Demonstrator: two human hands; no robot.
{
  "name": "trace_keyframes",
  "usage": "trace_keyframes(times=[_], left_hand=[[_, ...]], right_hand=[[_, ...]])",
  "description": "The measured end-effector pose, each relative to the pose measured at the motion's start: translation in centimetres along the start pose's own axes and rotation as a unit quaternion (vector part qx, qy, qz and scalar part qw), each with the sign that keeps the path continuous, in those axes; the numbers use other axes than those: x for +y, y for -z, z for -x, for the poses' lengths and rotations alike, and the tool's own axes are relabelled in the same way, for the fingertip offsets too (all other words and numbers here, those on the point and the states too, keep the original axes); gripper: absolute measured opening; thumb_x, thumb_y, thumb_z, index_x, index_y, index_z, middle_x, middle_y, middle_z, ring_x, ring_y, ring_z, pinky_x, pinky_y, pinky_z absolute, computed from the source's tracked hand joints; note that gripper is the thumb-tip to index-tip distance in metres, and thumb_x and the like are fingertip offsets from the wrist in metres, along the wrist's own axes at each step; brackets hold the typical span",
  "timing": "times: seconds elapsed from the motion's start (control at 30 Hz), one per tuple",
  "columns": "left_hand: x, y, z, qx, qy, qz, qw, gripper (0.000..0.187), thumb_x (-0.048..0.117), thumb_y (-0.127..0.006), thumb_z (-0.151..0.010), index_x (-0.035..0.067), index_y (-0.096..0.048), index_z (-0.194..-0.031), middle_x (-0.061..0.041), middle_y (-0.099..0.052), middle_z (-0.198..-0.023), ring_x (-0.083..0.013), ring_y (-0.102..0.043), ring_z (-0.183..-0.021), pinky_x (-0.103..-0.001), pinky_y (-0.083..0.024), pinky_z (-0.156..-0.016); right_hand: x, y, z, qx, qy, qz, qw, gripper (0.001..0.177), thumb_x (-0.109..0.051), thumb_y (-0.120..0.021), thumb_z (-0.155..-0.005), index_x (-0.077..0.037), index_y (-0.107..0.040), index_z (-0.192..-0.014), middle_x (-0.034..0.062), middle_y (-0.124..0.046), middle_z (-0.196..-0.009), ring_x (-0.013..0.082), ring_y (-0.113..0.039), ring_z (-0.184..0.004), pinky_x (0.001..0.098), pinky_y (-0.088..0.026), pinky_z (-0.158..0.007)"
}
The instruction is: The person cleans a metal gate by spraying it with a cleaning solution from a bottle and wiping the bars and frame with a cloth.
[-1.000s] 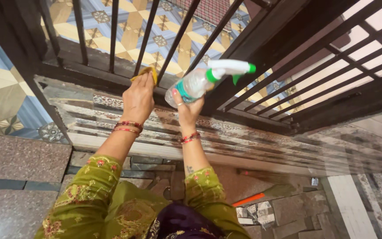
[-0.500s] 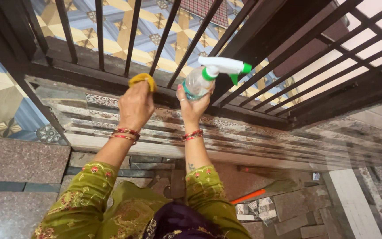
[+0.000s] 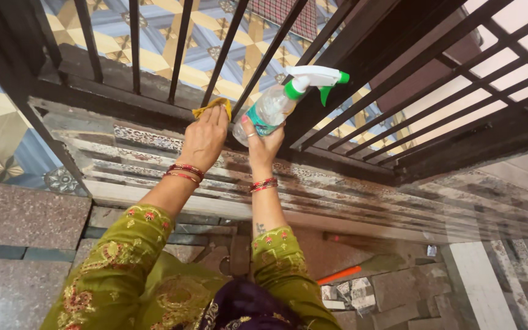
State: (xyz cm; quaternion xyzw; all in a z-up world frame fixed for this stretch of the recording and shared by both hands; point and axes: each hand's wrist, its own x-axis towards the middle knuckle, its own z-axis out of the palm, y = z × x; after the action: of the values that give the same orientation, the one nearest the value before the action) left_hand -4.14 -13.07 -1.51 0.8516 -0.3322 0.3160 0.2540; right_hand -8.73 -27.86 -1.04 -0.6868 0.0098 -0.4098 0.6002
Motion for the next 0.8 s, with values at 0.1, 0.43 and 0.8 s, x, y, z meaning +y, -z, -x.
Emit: trace_keyframes(times=[0.1, 0.43, 0.8], left_hand=[[0.6, 1.1, 0.2, 0.043, 0.041, 0.081, 0.995, 0.039, 0.0, -0.059, -0.084, -0.004, -0.063, -0.123, -0.016, -0.069, -0.122, -0.0315, -0.066, -0.113, -0.038, -0.058, -0.085], [5.2, 3.9, -4.7, 0.235, 0.062, 0.208, 0.947, 0.051, 0.001, -0.07, -0.089, 0.0, -0.058, -0.138, -0.02, -0.069, -0.128, -0.0348, -0.068, -0.118, -0.04, -0.056, -0.098], [3.5, 0.7, -3.4, 0.181, 0.095, 0.186, 0.961, 0.051, 0.005, -0.078, -0.083, -0.001, -0.063, -0.132, -0.017, -0.072, -0.119, -0.0324, -0.071, -0.104, -0.039, -0.057, -0.086]], right_hand=[[-0.3, 0.6, 0.2, 0.001, 0.004, 0.038, 0.999, 0.057, -0.014, -0.086, -0.082, 0.003, -0.059, -0.129, 0.008, -0.068, -0.117, 0.0161, -0.066, -0.105, 0.0326, -0.053, -0.098], [-1.4, 3.9, 0.8, 0.028, 0.051, 0.123, 0.991, 0.06, -0.018, -0.089, -0.078, 0.002, -0.059, -0.126, 0.0093, -0.069, -0.118, 0.0183, -0.068, -0.107, 0.0341, -0.053, -0.1], [-4.9, 3.7, 1.3, 0.002, 0.044, 0.05, 0.998, 0.059, -0.014, -0.086, -0.081, 0.001, -0.058, -0.132, 0.0086, -0.067, -0.124, 0.0169, -0.065, -0.112, 0.0334, -0.05, -0.103]])
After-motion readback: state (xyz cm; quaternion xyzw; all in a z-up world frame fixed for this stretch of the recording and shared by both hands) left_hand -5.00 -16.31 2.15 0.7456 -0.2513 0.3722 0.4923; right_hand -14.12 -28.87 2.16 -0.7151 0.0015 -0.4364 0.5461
